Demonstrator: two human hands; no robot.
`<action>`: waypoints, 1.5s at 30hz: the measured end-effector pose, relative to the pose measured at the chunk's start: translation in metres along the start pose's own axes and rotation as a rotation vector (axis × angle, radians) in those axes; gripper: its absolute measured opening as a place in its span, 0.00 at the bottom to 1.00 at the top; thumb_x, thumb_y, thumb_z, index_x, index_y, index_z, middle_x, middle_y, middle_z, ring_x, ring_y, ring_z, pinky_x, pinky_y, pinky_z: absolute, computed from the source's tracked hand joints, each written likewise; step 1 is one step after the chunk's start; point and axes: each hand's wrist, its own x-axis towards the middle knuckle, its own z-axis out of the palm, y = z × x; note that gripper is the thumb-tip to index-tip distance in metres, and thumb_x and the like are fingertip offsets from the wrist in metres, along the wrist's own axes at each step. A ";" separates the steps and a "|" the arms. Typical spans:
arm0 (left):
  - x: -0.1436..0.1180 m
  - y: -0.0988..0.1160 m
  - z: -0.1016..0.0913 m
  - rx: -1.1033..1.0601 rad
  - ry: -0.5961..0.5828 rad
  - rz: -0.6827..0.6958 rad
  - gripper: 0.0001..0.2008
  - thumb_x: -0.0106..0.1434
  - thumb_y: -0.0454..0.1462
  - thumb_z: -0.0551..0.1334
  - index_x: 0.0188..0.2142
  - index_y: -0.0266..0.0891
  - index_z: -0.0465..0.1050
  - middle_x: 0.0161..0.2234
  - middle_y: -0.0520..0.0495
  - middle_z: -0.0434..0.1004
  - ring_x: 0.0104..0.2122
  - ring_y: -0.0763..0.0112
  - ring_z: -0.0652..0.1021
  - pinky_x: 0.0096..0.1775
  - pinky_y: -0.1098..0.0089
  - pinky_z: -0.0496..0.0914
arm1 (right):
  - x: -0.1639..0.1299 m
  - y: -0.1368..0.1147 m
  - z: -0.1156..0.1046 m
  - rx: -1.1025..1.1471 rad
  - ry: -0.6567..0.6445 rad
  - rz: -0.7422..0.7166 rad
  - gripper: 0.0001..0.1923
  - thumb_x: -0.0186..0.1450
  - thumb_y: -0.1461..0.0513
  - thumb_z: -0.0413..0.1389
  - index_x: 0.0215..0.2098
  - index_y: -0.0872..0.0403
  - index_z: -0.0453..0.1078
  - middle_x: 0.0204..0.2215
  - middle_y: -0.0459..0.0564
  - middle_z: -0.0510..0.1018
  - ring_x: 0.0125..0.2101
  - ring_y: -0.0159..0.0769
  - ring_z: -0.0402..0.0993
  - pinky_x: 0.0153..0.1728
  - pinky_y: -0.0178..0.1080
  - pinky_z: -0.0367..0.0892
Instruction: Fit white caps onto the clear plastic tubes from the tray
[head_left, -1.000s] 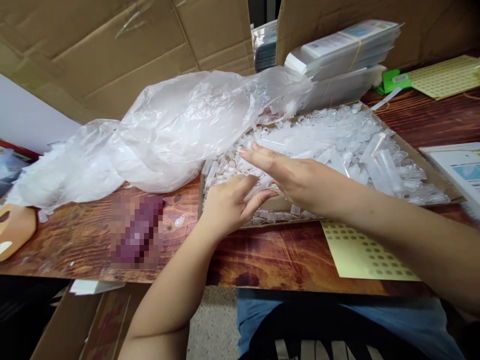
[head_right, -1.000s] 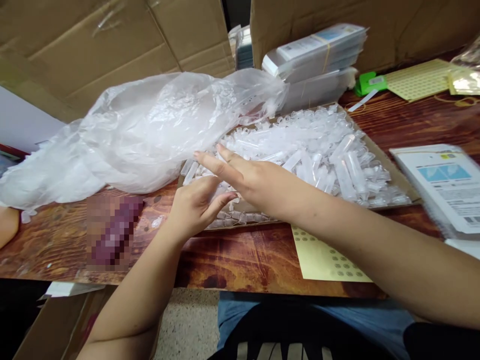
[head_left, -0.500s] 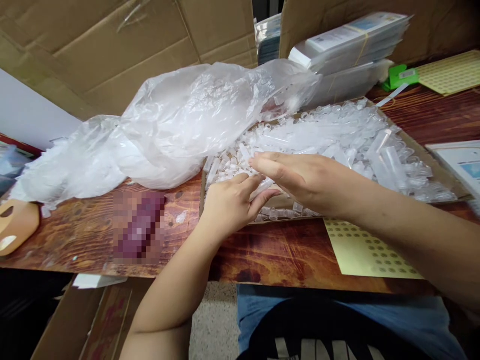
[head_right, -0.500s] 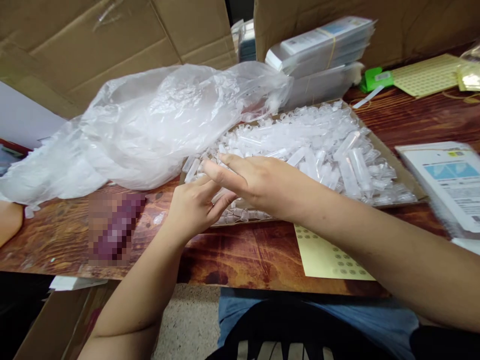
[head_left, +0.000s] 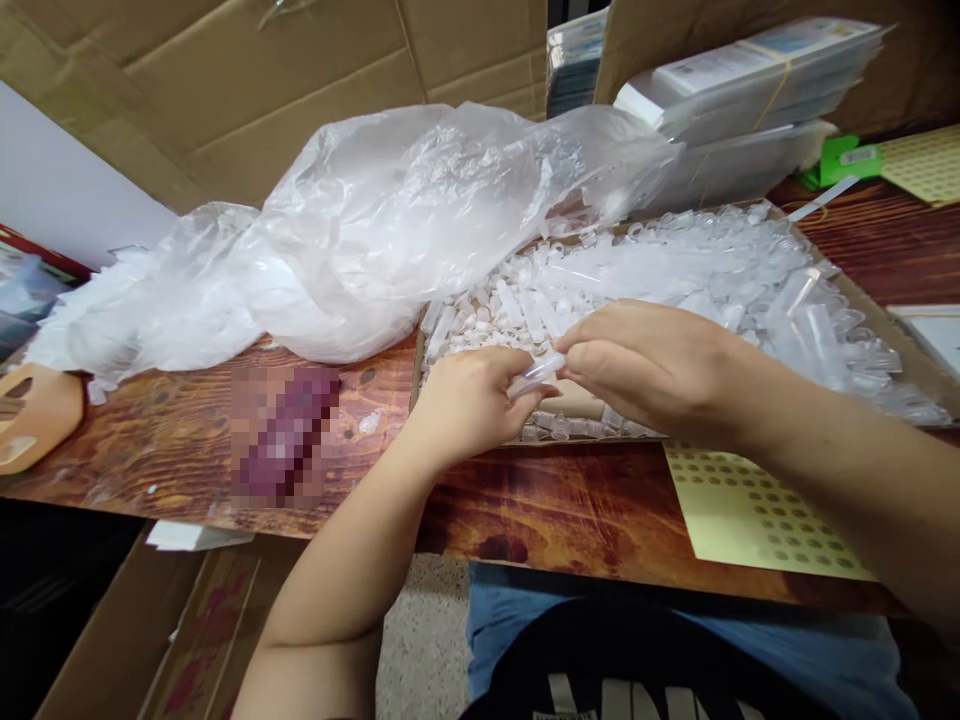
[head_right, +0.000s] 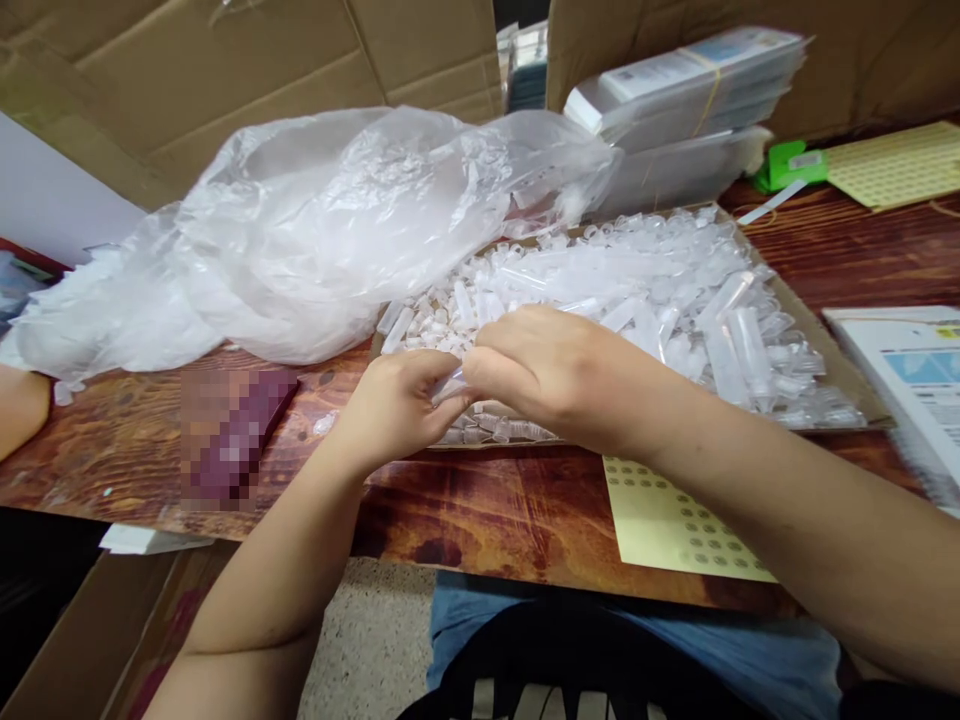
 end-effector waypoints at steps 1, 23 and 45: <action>0.000 -0.001 0.000 -0.007 -0.010 -0.013 0.16 0.68 0.46 0.68 0.29 0.38 0.76 0.24 0.50 0.75 0.26 0.69 0.74 0.32 0.68 0.63 | 0.000 0.000 0.000 0.011 0.009 0.002 0.13 0.78 0.66 0.48 0.34 0.52 0.66 0.30 0.50 0.74 0.32 0.38 0.71 0.34 0.41 0.65; 0.004 0.011 0.005 0.177 -0.084 -0.108 0.10 0.64 0.39 0.63 0.31 0.39 0.81 0.30 0.45 0.79 0.30 0.63 0.77 0.31 0.65 0.67 | -0.003 -0.012 0.005 0.149 0.122 0.046 0.07 0.73 0.69 0.57 0.42 0.50 0.70 0.39 0.50 0.84 0.37 0.40 0.80 0.39 0.43 0.75; 0.004 0.013 0.003 0.262 -0.083 -0.096 0.07 0.63 0.37 0.65 0.35 0.40 0.83 0.31 0.46 0.79 0.31 0.63 0.79 0.30 0.65 0.66 | -0.002 -0.014 0.009 0.265 -0.099 0.441 0.14 0.77 0.58 0.46 0.35 0.51 0.66 0.25 0.48 0.76 0.23 0.36 0.71 0.26 0.38 0.63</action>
